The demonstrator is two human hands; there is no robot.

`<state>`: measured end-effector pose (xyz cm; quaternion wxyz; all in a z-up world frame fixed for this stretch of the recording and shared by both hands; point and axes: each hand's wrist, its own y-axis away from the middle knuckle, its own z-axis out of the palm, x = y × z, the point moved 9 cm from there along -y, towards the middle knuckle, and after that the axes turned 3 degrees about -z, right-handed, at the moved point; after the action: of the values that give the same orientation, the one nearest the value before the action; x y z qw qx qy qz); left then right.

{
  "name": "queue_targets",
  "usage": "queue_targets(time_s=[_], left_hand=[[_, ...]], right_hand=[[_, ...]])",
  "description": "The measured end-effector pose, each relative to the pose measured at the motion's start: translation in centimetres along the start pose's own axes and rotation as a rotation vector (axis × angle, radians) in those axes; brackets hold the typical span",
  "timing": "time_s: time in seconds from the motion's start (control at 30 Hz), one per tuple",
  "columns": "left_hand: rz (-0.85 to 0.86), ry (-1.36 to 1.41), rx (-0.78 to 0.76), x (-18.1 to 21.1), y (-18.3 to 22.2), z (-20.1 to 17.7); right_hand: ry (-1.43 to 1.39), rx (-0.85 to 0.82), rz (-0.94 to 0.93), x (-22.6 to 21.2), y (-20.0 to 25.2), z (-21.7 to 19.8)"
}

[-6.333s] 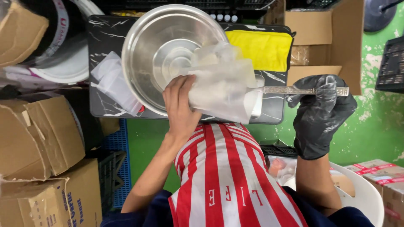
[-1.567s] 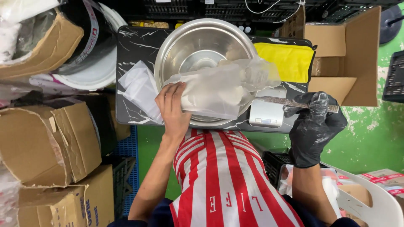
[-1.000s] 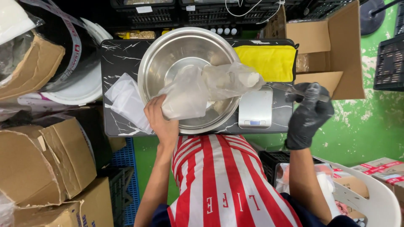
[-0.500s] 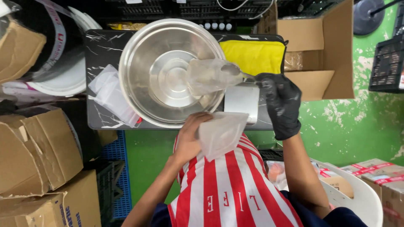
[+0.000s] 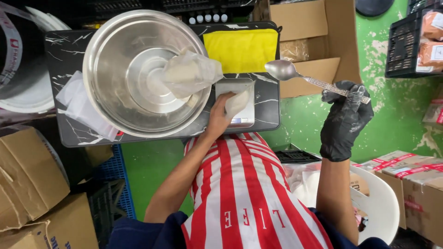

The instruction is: Bagging and weighing white powder from a large bowl into small plastic bags using a spoon and a digital scale.

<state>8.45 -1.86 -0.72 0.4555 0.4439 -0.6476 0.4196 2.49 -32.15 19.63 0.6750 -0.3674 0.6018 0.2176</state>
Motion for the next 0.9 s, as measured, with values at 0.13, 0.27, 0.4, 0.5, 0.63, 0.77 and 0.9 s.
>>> queue_targets(time_s=[0.13, 0.27, 0.4, 0.5, 0.63, 0.77, 0.9], left_hand=[[-0.068, -0.02, -0.068, 1.3, 0.6, -0.4], [-0.033, -0.046, -0.051, 4.9, 1.9, -2.6], [-0.166, -0.091, -0.072, 5.4, 3.6, -4.1], [-0.137, -0.107, -0.01, 6.4, 4.6, -5.3], [-0.138, -0.145, -0.008, 7.5, 5.1, -5.8], [-0.013, -0.175, 0.028, 8.7, 5.1, -5.9], [0.076, -0.22, 0.056, 9.3, 4.8, -5.7]], right_hand=[[-0.033, -0.028, 0.04, 0.9, 0.0, -0.5], [-0.094, -0.06, 0.057, 1.8, -0.4, -0.2], [-0.103, -0.092, 0.059, 1.4, -0.7, 0.8], [-0.126, -0.081, 0.046, 1.9, -0.9, 0.8], [-0.113, -0.077, 0.067, 2.7, -0.7, 0.7], [-0.094, -0.11, 0.042, 2.3, -0.3, 0.7], [-0.155, -0.062, 0.068, 2.8, -0.2, 0.1]])
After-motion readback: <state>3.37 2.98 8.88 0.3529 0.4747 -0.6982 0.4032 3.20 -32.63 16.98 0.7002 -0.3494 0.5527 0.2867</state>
